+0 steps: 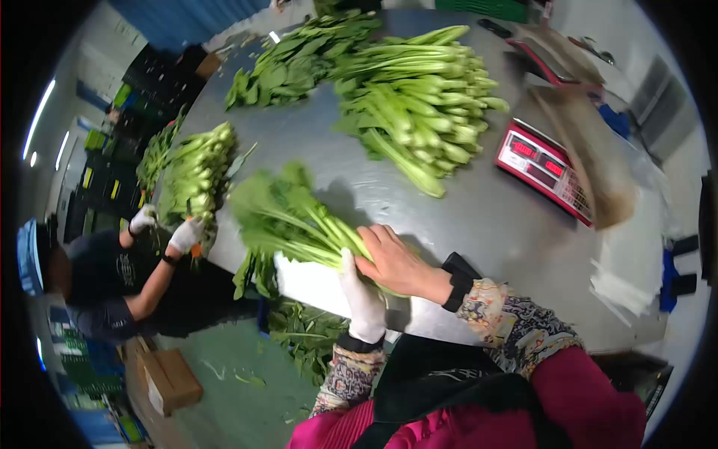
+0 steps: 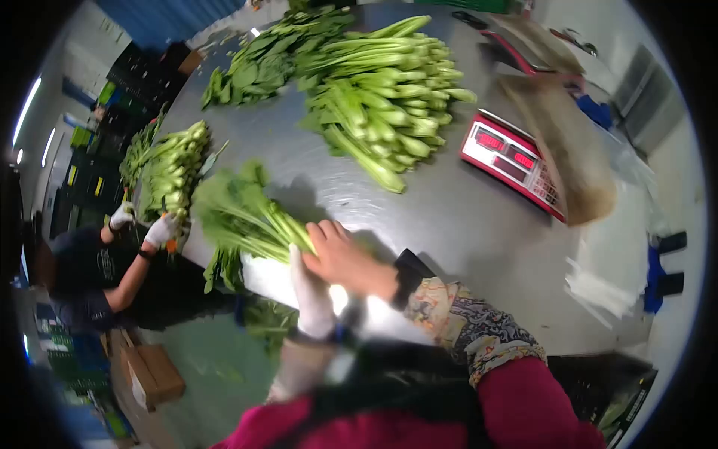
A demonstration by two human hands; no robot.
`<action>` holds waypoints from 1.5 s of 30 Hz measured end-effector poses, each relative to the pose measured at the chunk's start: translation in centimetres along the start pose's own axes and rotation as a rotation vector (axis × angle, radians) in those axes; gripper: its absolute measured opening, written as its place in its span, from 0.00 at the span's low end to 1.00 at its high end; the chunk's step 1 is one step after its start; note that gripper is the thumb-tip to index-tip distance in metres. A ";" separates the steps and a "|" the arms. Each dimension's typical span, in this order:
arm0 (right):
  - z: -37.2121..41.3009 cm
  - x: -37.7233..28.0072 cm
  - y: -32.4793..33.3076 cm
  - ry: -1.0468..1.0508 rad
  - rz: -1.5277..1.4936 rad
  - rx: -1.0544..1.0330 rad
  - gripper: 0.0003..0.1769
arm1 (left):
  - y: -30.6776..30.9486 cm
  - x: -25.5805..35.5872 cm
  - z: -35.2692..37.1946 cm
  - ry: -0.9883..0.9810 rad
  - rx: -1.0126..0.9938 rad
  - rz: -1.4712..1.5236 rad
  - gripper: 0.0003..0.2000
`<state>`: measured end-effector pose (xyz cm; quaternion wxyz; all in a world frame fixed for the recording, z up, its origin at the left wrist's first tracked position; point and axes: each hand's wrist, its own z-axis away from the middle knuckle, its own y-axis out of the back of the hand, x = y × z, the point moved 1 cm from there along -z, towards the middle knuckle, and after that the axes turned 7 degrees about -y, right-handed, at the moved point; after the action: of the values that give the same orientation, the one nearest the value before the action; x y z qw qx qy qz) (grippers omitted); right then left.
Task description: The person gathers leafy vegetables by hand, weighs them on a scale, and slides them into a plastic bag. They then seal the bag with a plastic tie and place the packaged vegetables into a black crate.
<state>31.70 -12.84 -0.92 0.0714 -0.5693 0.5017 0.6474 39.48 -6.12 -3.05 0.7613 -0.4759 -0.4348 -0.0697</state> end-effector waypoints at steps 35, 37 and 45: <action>9.8 32.2 51.8 -0.583 -0.062 0.466 0.27 | -32.5 -25.0 8.2 -0.564 -0.432 -0.881 0.33; 9.5 29.2 51.1 -0.681 -0.141 0.442 0.29 | -32.4 -25.9 5.7 -0.370 -0.455 -0.666 0.34; 10.6 30.0 49.1 -0.645 0.009 0.408 0.21 | -29.5 -31.0 0.0 0.098 -0.496 -0.709 0.25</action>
<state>-18.20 -43.38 1.12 0.3346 -0.3081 0.5744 0.6806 5.20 -31.53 -6.05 0.5728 -0.4618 -0.5048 -0.4515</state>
